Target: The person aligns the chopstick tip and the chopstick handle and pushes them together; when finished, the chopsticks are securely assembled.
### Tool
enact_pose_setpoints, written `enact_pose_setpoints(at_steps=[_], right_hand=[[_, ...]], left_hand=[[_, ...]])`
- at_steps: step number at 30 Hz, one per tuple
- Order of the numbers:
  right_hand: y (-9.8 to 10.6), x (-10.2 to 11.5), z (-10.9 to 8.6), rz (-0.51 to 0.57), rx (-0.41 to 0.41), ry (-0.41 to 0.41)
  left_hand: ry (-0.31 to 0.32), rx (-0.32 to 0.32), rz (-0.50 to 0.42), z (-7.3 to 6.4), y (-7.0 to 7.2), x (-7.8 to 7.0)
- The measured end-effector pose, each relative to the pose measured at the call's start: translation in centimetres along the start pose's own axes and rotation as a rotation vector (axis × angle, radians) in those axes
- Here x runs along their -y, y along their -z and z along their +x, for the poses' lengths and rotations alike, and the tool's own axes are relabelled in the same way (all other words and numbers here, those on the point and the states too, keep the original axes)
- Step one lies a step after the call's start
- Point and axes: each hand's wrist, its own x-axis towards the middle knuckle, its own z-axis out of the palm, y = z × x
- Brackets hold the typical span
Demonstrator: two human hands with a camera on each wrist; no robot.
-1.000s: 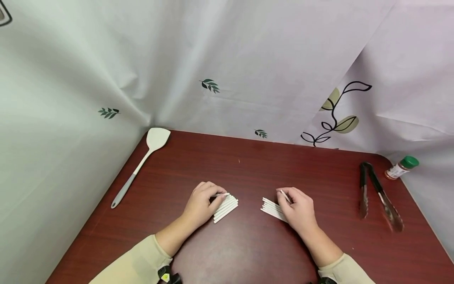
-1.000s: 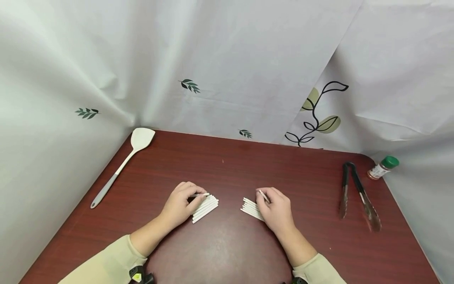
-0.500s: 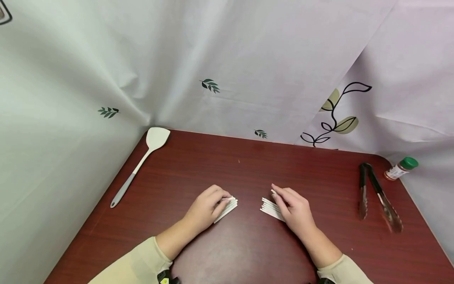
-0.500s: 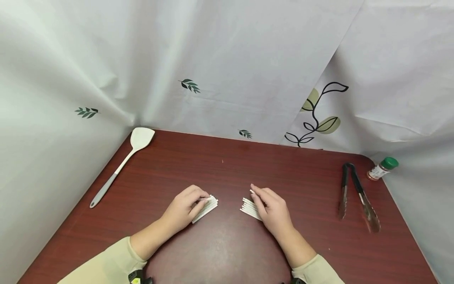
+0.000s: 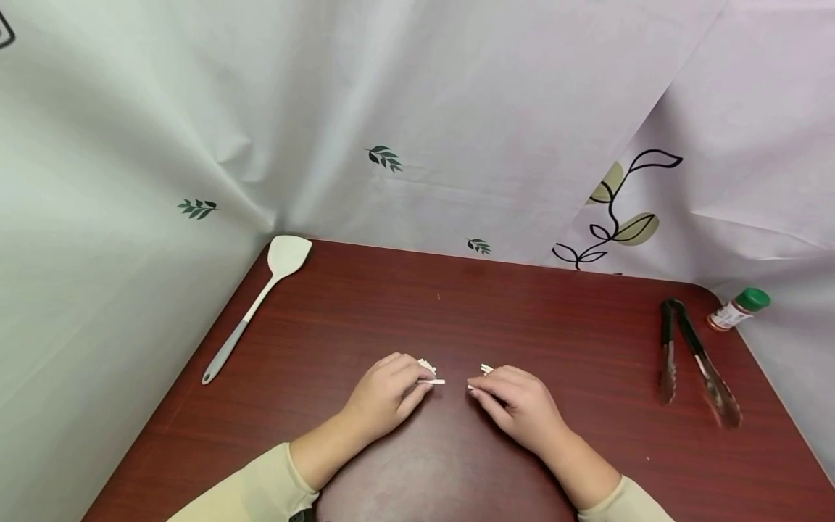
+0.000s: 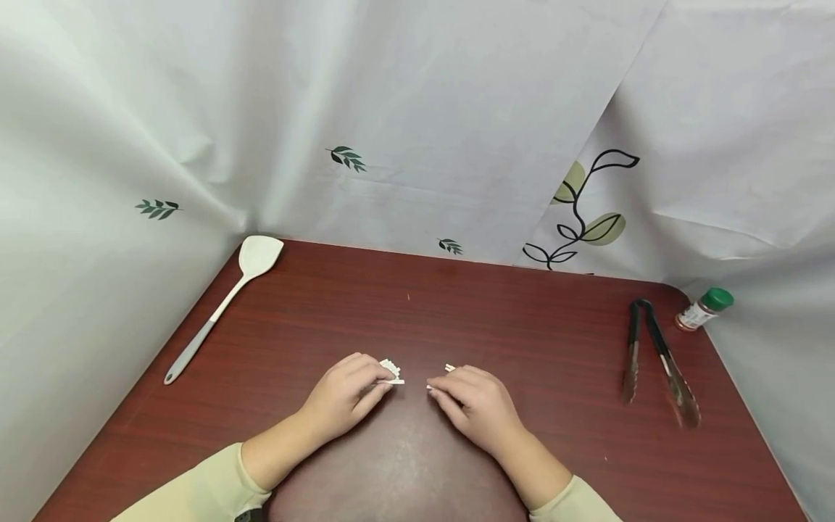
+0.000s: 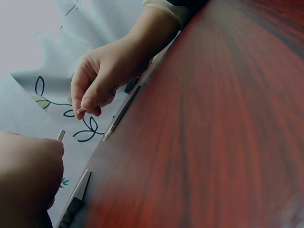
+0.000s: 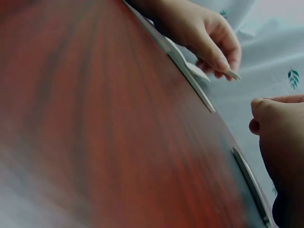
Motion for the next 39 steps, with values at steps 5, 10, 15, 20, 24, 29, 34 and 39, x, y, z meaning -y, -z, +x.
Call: enact_pose_setpoints(at_steps=[5,10,15,20,24,29,34,39], right_hand=[[-0.6,1.1,0.0,0.021,0.038,0.056],[-0.9,1.5,-0.1,0.063,0.048,0.054],[-1.0,1.6,-0.1,0.102,0.065,0.049],[-1.0,1.6,-0.1,0.12,0.088,0.039],[-1.0,1.6,-0.2,0.135,0.114,0.03],[-0.9,1.6,-0.2,0.14,0.127,0.023],[-0.9,1.6,-0.1,0.146,0.131,0.028],[-0.8,1.7,-0.2,0.113,0.121,-0.022]], left_hand=[[-0.024,0.007,0.004,-0.2,-0.1,-0.2],[-0.046,0.012,-0.008,-0.3,-0.2,-0.9],[-0.056,0.0,-0.033,-0.3,-0.4,-1.3],[-0.06,-0.013,-0.04,-0.3,-0.4,-1.4],[-0.063,-0.012,-0.041,-0.4,-0.5,-1.4],[-0.072,-0.005,-0.045,-0.5,-0.5,-1.4],[-0.084,0.002,-0.047,-0.3,-0.4,-1.4],[-0.105,0.018,-0.039,-0.2,-0.4,-1.4]])
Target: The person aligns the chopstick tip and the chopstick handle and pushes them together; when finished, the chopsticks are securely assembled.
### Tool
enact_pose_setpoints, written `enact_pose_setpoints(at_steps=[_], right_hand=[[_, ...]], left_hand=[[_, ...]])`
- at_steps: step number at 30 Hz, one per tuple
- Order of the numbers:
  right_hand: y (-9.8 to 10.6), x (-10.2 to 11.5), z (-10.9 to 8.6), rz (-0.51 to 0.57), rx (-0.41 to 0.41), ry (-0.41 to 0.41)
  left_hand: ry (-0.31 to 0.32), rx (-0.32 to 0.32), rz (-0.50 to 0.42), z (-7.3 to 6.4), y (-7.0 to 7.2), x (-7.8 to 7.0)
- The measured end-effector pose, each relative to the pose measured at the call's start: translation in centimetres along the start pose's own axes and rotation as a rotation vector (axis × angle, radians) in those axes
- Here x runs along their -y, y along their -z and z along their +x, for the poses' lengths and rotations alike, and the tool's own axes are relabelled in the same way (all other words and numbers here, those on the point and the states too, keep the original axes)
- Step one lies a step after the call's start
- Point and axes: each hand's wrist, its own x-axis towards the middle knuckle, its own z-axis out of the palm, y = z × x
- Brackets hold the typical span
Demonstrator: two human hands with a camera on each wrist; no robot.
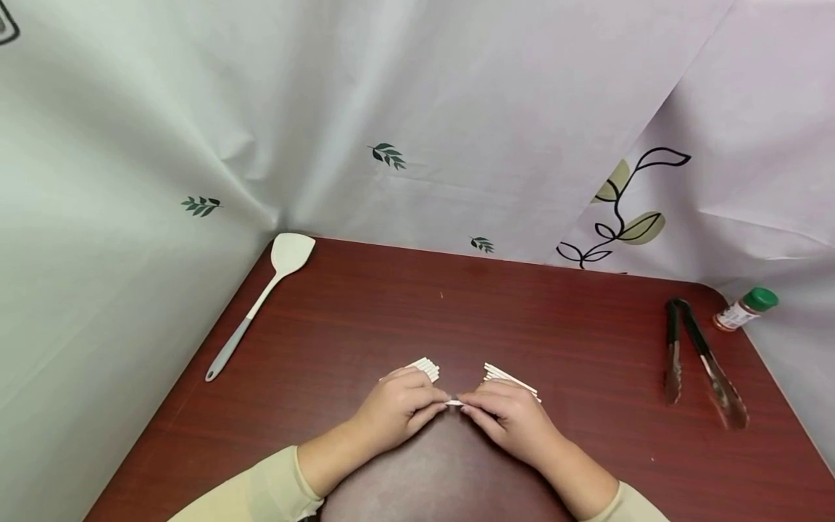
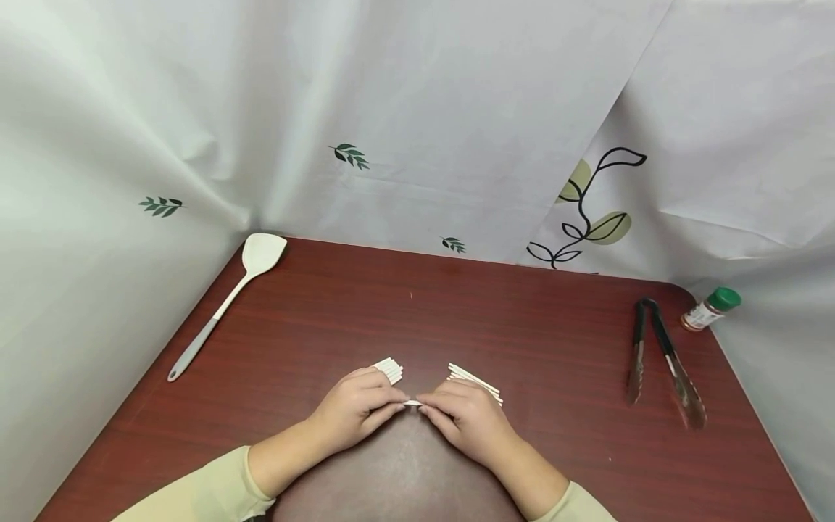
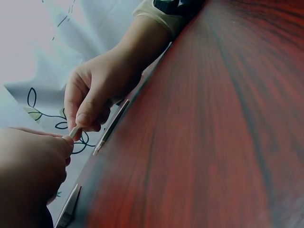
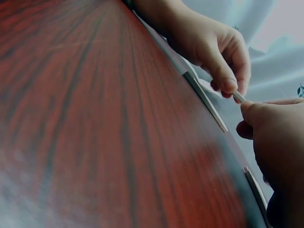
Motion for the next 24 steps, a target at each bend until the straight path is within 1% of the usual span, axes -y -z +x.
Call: enact_pose_setpoints(at_steps=[4,6,13,18,21,24], right_hand=[[-0.14,0.19,-0.18,-0.01,-0.026,-0.074],[-0.28,0.29,-0.2,0.012,-0.024,-0.081],[-0.4,0.42,0.04,0.095,-0.012,-0.064],[-0.5,0.41,0.18,0.131,-0.013,-0.028],[-0.72,0.34,0.14,0.141,-0.03,-0.005],[-0.89,0.21,0.1,0.125,-0.074,0.02]], left_hand=[[-0.02,0.017,0.014,0.05,-0.06,-0.04],[-0.032,0.021,0.018,0.05,-0.09,-0.07],[-0.038,0.038,-0.02,-0.05,-0.14,-0.19],[-0.038,0.046,-0.054,-0.18,-0.13,-0.34],[-0.038,0.042,-0.07,-0.13,-0.08,-0.45],[-0.04,0.033,-0.073,0.11,-0.02,-0.47]])
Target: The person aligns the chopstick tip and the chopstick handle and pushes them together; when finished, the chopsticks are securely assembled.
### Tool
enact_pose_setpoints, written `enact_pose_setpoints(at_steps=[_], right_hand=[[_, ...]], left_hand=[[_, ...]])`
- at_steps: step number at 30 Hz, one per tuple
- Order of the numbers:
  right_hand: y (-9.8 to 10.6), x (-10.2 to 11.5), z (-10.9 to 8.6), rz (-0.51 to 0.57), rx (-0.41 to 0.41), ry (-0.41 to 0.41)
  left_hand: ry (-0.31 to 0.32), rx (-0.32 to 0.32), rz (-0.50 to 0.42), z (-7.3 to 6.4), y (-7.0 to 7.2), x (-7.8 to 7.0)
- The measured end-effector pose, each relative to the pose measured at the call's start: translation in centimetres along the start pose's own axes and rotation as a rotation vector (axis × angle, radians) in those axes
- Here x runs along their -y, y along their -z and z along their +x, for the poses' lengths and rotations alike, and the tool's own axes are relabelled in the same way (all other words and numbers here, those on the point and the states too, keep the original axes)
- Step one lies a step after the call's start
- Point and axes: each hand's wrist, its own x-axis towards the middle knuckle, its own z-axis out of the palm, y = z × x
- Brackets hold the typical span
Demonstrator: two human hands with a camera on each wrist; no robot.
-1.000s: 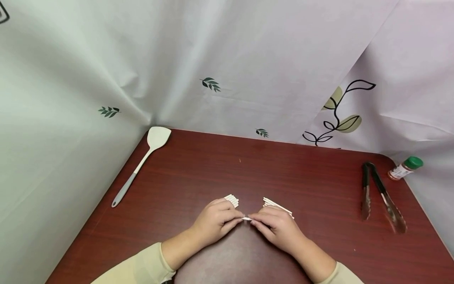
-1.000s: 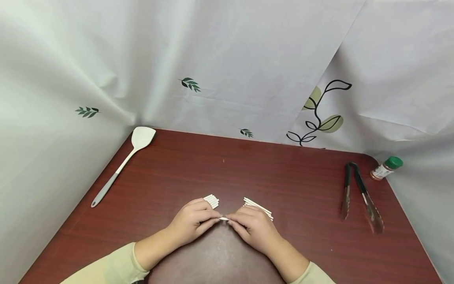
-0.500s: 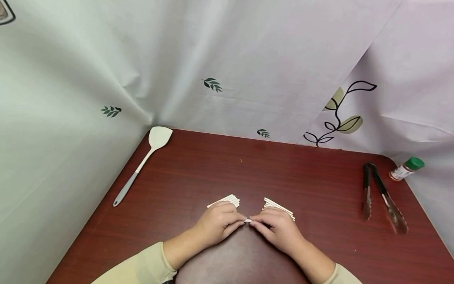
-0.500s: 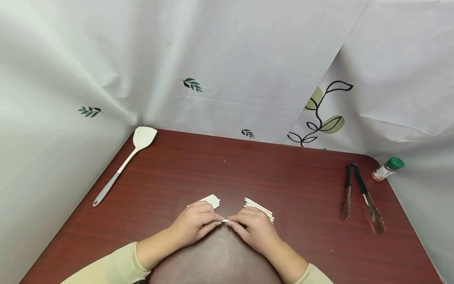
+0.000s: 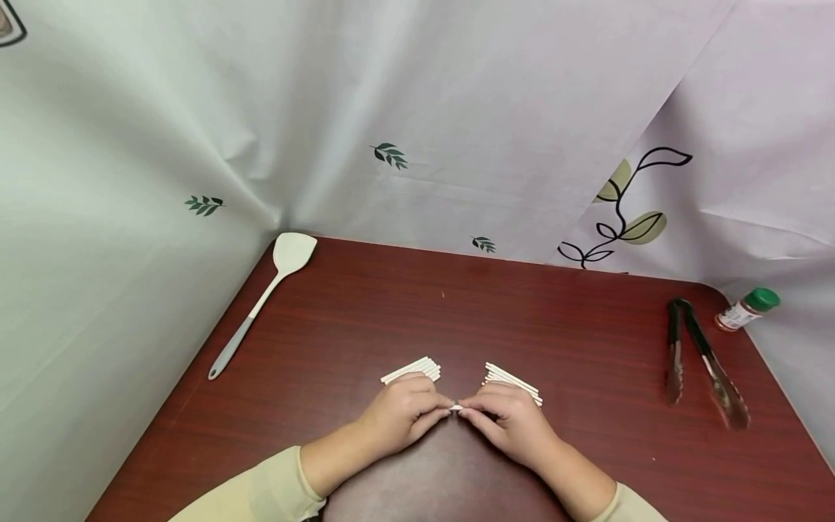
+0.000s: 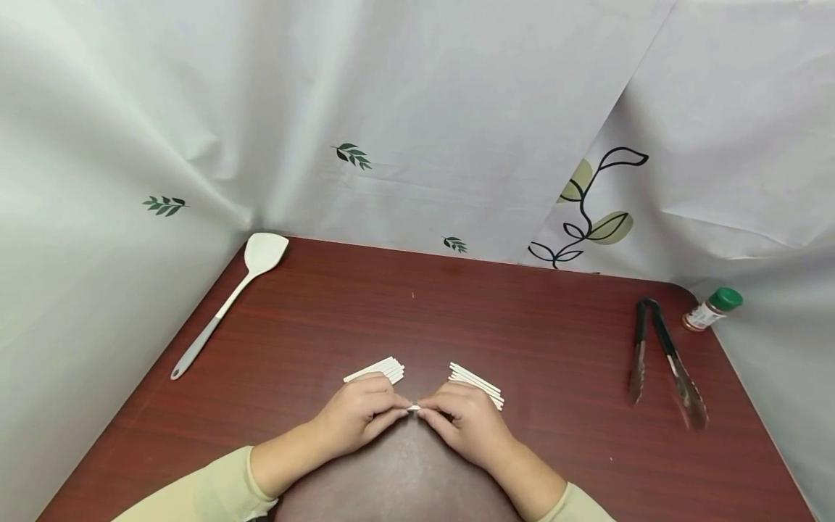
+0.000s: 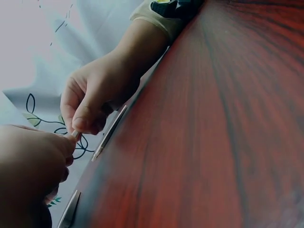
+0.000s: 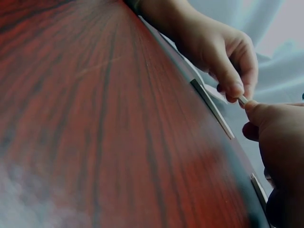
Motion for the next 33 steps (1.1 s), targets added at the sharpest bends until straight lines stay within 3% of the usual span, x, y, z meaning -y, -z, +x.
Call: enact_pose_setpoints(at_steps=[4,6,11,14,20,24,28,33], right_hand=[[0.3,-0.2,0.1,-0.039,-0.092,-0.019],[0.7,-0.2,0.2,0.006,-0.131,-0.129],[2.0,-0.1,0.4,0.34,-0.201,-0.52],[2.3,-0.2,0.7,0.43,-0.255,-0.65],[1.9,-0.8,1.7,0.478,-0.411,-0.763],[1.5,-1.4,2.5,0.493,-0.447,-0.796],[1.0,-1.9,3.5,0.464,-0.414,-0.82],[0.3,-2.4,5.2,0.423,-0.418,-0.841]], left_hand=[[0.014,-0.015,0.039,0.4,0.2,0.1],[0.035,-0.034,0.05,0.4,0.3,0.3],[0.107,-0.111,0.046,0.1,0.2,0.7],[0.098,-0.105,0.035,-0.2,0.0,0.8],[-0.025,0.038,-0.064,-0.2,-0.2,1.0],[-0.086,0.128,-0.072,-0.4,0.0,0.9],[-0.08,0.18,-0.041,-0.5,0.0,0.9],[-0.021,0.165,0.028,-0.6,0.0,1.0]])
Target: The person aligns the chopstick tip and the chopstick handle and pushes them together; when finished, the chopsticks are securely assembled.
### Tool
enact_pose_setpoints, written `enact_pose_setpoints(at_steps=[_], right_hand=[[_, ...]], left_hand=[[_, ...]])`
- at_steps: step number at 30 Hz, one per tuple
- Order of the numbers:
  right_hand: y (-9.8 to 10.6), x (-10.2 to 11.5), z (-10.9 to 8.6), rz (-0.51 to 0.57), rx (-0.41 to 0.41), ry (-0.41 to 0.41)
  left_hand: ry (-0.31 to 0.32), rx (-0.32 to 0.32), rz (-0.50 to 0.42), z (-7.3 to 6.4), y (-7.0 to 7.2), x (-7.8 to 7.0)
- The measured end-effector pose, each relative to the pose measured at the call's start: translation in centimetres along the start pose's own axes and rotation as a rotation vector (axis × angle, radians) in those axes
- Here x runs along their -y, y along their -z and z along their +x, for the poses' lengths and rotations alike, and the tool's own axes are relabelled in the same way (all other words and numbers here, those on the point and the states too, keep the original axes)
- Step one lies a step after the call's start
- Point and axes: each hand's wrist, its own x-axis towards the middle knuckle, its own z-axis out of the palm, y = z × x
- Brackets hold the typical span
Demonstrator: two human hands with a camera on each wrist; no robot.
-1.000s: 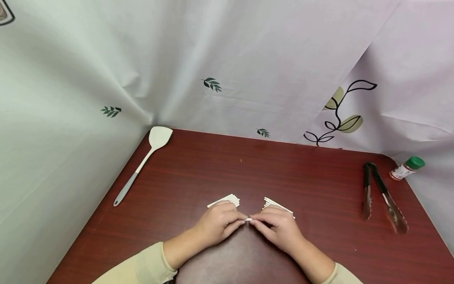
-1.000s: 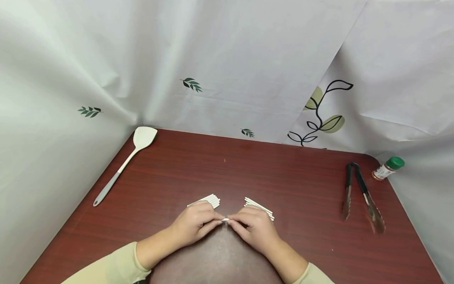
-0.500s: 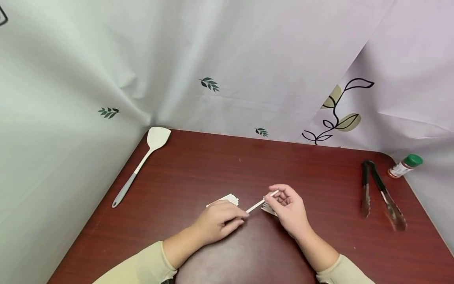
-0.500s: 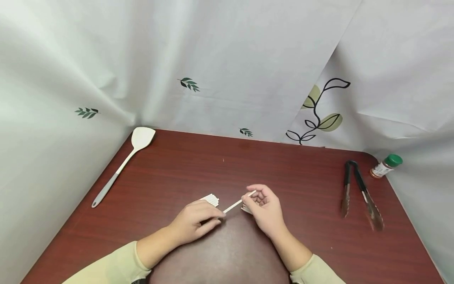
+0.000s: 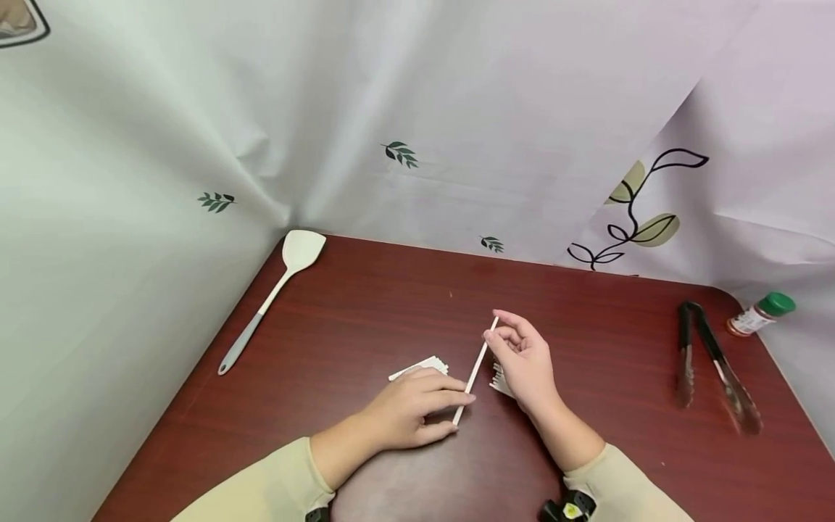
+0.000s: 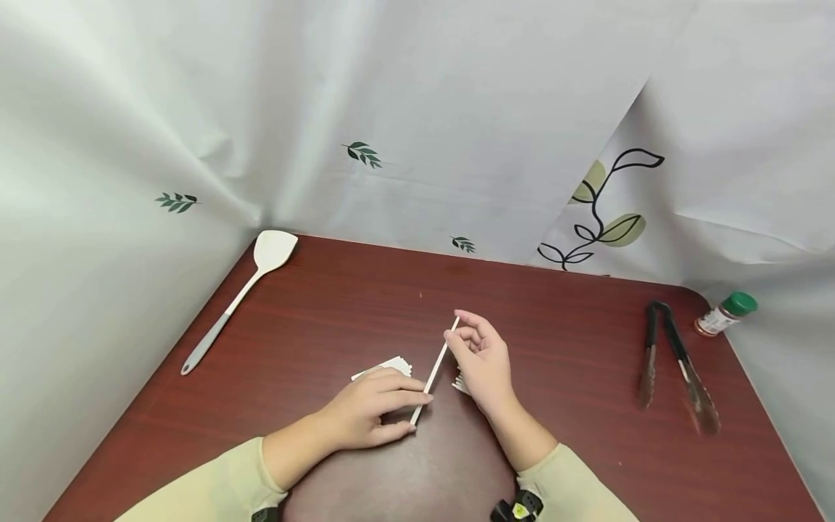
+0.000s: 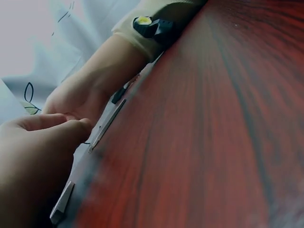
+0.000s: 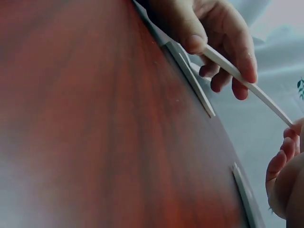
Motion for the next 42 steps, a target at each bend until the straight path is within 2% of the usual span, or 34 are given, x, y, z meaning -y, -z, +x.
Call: enact_pose_setpoints(at_steps=[3,7,11,15,20,23,26,30,34,38,42], right_hand=[[-1.1,0.3,0.8,-0.017,-0.003,-0.023],[-2.8,0.5,1.9,-0.076,0.032,-0.054],[-4.6,0.7,3.2,-0.147,0.043,-0.038],[-6.6,0.7,4.7,-0.227,0.061,-0.043],[-8.1,0.4,7.6,-0.439,0.234,-0.075],[-8.5,0.0,9.7,-0.537,0.337,-0.098],[-9.1,-0.4,11.4,-0.577,0.398,-0.142],[-10.2,-0.9,12.6,-0.677,0.455,-0.154],[-11.0,-1.2,13.0,-0.809,0.468,-0.14],[-11.0,-1.7,13.1,-0.902,0.474,-0.132],[-11.0,-1.9,13.1,-0.95,0.496,-0.102]], left_hand=[[0.053,-0.037,0.041,-0.2,0.2,0.1],[0.11,-0.12,0.083,-0.4,0.6,0.4],[0.127,-0.196,0.12,-0.1,0.8,1.1],[0.133,-0.223,0.139,-0.3,1.3,2.6],[0.172,-0.171,0.078,-1.2,2.7,5.7],[0.234,-0.115,0.068,-1.6,3.4,7.3],[0.315,-0.073,0.058,-2.0,3.8,8.2],[0.404,-0.062,0.031,-2.2,4.0,8.7],[0.456,-0.059,0.019,-2.3,4.0,8.8],[0.497,-0.013,0.021,-2.4,4.2,8.9],[0.532,0.038,0.011,-2.4,4.4,9.0]])
